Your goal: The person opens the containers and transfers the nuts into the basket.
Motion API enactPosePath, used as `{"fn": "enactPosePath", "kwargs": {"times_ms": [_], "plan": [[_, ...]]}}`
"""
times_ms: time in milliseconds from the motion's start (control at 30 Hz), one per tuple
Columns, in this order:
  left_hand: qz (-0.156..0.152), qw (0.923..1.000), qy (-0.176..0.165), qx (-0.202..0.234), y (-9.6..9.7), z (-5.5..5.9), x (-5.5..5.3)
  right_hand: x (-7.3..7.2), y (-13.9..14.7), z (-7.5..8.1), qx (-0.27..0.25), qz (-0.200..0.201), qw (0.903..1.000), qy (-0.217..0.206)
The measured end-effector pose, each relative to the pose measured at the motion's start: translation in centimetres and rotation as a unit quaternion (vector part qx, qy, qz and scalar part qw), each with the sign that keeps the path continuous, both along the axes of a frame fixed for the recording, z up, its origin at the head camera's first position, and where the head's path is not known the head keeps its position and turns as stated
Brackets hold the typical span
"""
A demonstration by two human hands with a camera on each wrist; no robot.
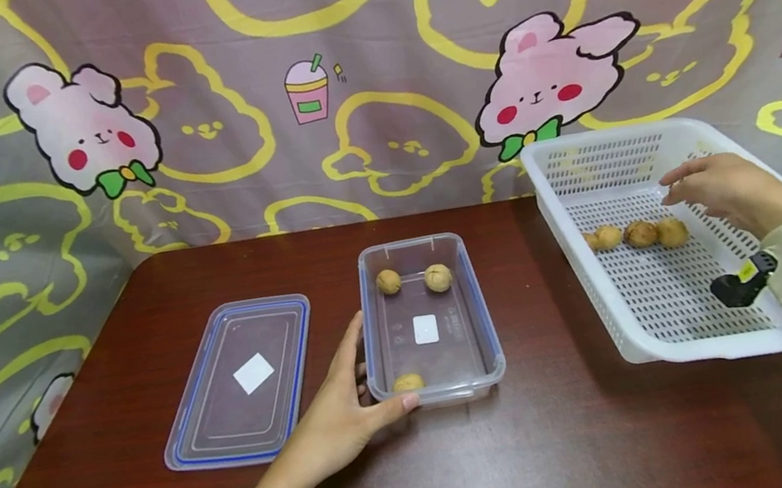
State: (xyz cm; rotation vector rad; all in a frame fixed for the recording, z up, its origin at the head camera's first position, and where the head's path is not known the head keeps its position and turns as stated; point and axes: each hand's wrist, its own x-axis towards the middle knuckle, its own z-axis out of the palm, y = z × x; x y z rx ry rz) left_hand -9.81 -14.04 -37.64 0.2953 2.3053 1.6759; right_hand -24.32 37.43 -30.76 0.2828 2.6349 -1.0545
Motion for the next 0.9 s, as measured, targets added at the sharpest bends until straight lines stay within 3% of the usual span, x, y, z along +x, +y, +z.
{"fn": "enactPosePath", "kwargs": {"times_ms": [367, 633, 900], "plan": [[0.004, 1.0, 0.002, -0.006, 0.0, 0.2, 0.1, 0.4, -6.1, 3.6, -0.004, 0.041, 0.9974, 0.059], [0.006, 1.0, -0.005, -0.006, 0.1, 0.0, 0.0, 2.0, -11.7, 5.8, -0.028, 0.092, 0.9922, 0.08], [0.004, 0.9999, -0.009, 0.004, 0.1, 0.0, 0.0, 3.9, -15.9, 6.7, -0.042, 0.121, 0.9871, 0.095]]}}
